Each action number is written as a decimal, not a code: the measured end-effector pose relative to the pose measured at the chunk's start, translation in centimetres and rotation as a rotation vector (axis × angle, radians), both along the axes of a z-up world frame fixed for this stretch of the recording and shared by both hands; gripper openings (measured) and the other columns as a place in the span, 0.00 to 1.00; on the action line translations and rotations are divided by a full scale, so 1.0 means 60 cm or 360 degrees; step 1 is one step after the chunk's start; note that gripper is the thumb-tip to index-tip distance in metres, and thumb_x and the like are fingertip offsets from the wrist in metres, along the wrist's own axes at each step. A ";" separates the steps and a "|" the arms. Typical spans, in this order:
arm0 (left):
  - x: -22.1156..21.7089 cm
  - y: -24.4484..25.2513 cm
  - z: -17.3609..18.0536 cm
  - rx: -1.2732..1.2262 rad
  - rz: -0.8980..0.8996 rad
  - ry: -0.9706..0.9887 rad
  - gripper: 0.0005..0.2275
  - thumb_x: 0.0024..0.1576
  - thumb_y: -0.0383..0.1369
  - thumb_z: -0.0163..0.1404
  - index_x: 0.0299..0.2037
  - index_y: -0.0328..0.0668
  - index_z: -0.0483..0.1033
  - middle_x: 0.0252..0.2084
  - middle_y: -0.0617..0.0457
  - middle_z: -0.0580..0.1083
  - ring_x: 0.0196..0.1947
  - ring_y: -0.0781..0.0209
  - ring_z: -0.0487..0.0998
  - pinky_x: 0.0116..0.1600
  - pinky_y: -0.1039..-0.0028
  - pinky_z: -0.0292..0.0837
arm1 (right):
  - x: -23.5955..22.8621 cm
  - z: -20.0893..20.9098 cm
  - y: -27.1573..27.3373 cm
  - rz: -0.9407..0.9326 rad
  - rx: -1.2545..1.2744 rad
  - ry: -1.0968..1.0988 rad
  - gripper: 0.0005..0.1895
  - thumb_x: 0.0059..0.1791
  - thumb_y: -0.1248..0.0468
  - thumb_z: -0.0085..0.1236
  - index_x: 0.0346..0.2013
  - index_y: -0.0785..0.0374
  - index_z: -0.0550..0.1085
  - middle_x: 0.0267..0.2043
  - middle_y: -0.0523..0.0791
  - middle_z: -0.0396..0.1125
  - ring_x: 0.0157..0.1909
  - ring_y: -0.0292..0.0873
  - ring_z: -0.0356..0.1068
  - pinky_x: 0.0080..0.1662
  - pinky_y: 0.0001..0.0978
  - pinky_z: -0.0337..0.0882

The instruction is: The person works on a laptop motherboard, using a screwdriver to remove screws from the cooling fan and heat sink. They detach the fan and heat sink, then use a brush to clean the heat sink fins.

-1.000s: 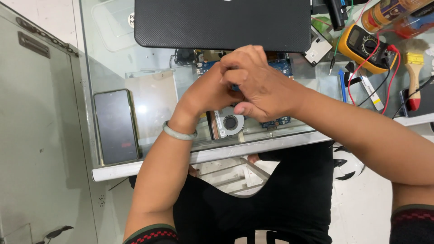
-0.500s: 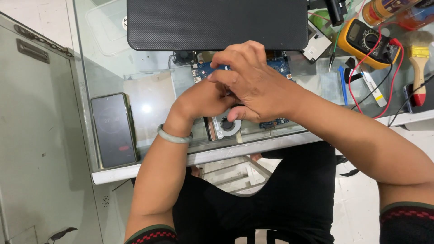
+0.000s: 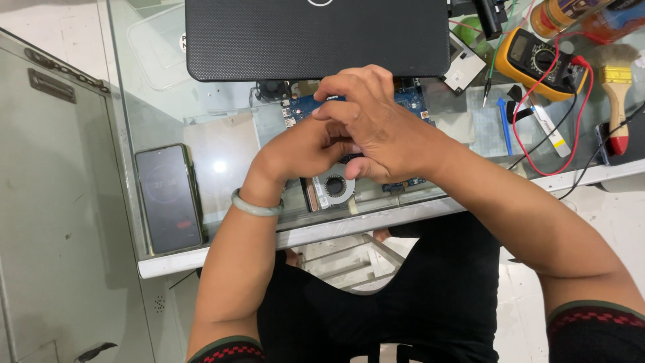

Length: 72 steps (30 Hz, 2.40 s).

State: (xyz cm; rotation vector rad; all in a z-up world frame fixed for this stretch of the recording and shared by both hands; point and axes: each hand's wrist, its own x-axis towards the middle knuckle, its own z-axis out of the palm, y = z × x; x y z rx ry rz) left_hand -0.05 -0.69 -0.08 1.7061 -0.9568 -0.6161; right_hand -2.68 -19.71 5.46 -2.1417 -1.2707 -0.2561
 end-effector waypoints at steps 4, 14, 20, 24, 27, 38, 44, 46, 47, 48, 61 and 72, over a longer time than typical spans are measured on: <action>0.003 -0.002 0.019 -0.0271 0.0014 -0.0174 0.07 0.61 0.24 0.54 0.48 0.37 0.80 0.43 0.49 0.83 0.44 0.60 0.85 0.51 0.74 0.81 | 0.000 -0.018 -0.026 -0.0120 0.0470 0.0157 0.38 0.60 0.35 0.18 0.59 0.64 0.61 0.58 0.54 0.55 0.61 0.54 0.58 0.65 0.48 0.61; -0.002 -0.013 0.017 -0.0264 0.0361 -0.0475 0.12 0.47 0.32 0.71 0.30 0.44 0.79 0.27 0.55 0.77 0.38 0.55 0.78 0.51 0.65 0.72 | -0.009 -0.111 -0.078 -0.0130 0.0490 0.0424 0.11 0.50 0.57 0.62 0.38 0.62 0.80 0.31 0.45 0.71 0.32 0.48 0.69 0.40 0.39 0.68; -0.003 -0.019 0.019 -0.0292 0.0341 -0.0429 0.13 0.51 0.29 0.68 0.29 0.41 0.72 0.23 0.53 0.71 0.32 0.53 0.74 0.43 0.63 0.71 | -0.007 -0.149 -0.064 -0.0206 0.0409 0.0319 0.14 0.49 0.58 0.69 0.26 0.60 0.74 0.26 0.42 0.67 0.33 0.46 0.67 0.40 0.36 0.60; -0.001 -0.023 0.023 -0.0325 0.0308 -0.0463 0.11 0.49 0.33 0.70 0.32 0.46 0.78 0.27 0.57 0.72 0.33 0.58 0.74 0.45 0.67 0.72 | -0.003 -0.173 -0.065 -0.0174 0.0466 0.0340 0.14 0.51 0.60 0.65 0.22 0.58 0.74 0.23 0.39 0.65 0.31 0.44 0.65 0.38 0.32 0.60; 0.002 -0.011 0.029 -0.0366 0.0259 -0.0411 0.10 0.52 0.37 0.67 0.38 0.47 0.81 0.34 0.55 0.75 0.38 0.56 0.75 0.50 0.65 0.72 | -0.002 -0.157 -0.066 -0.0155 0.0428 0.0375 0.13 0.52 0.60 0.64 0.23 0.58 0.75 0.25 0.39 0.67 0.32 0.44 0.66 0.39 0.33 0.60; 0.007 0.013 0.017 0.0351 0.0215 -0.0430 0.07 0.50 0.26 0.63 0.36 0.37 0.81 0.34 0.47 0.76 0.39 0.45 0.76 0.48 0.57 0.73 | -0.010 -0.124 -0.072 -0.0091 0.0361 0.0655 0.05 0.47 0.70 0.58 0.33 0.58 0.80 0.30 0.43 0.73 0.33 0.46 0.67 0.41 0.35 0.62; 0.002 0.000 0.016 0.0680 0.0199 -0.0631 0.04 0.51 0.34 0.63 0.33 0.47 0.84 0.34 0.55 0.75 0.42 0.52 0.74 0.53 0.60 0.67 | -0.010 -0.120 -0.073 -0.0041 0.0432 0.0733 0.04 0.45 0.72 0.60 0.30 0.61 0.81 0.32 0.46 0.75 0.34 0.47 0.68 0.42 0.35 0.64; 0.000 -0.005 0.018 0.0712 0.0167 -0.0721 0.03 0.51 0.35 0.63 0.31 0.51 0.85 0.33 0.58 0.75 0.42 0.54 0.74 0.52 0.62 0.67 | -0.012 -0.119 -0.074 -0.0056 0.0441 0.0779 0.06 0.45 0.73 0.60 0.32 0.61 0.82 0.33 0.46 0.76 0.35 0.48 0.69 0.43 0.35 0.65; 0.000 -0.007 0.017 0.0710 0.0164 -0.0719 0.03 0.51 0.35 0.63 0.31 0.51 0.85 0.33 0.58 0.75 0.42 0.54 0.74 0.52 0.62 0.67 | -0.012 -0.116 -0.074 -0.0060 0.0441 0.0781 0.06 0.45 0.73 0.60 0.32 0.61 0.82 0.33 0.46 0.76 0.35 0.48 0.69 0.43 0.35 0.65; -0.001 -0.009 0.016 0.0735 0.0163 -0.0715 0.02 0.52 0.35 0.62 0.32 0.52 0.85 0.33 0.58 0.75 0.42 0.55 0.74 0.52 0.63 0.66 | -0.013 -0.113 -0.075 -0.0065 0.0451 0.0799 0.06 0.45 0.73 0.60 0.32 0.62 0.82 0.33 0.47 0.76 0.35 0.48 0.69 0.43 0.35 0.66; -0.003 -0.014 0.012 0.0686 0.0129 -0.0561 0.06 0.60 0.35 0.55 0.36 0.44 0.81 0.37 0.53 0.74 0.46 0.50 0.75 0.55 0.58 0.69 | -0.012 -0.073 -0.074 -0.0025 0.0684 0.0906 0.02 0.46 0.72 0.64 0.33 0.66 0.82 0.29 0.51 0.75 0.34 0.51 0.70 0.43 0.41 0.69; 0.027 0.234 -0.030 0.1452 0.1542 -0.0281 0.06 0.63 0.43 0.53 0.42 0.59 0.83 0.36 0.57 0.76 0.41 0.51 0.81 0.43 0.56 0.75 | 0.010 -0.108 -0.101 -0.0376 0.1116 0.0390 0.06 0.53 0.72 0.60 0.36 0.76 0.79 0.28 0.53 0.68 0.25 0.43 0.62 0.31 0.32 0.64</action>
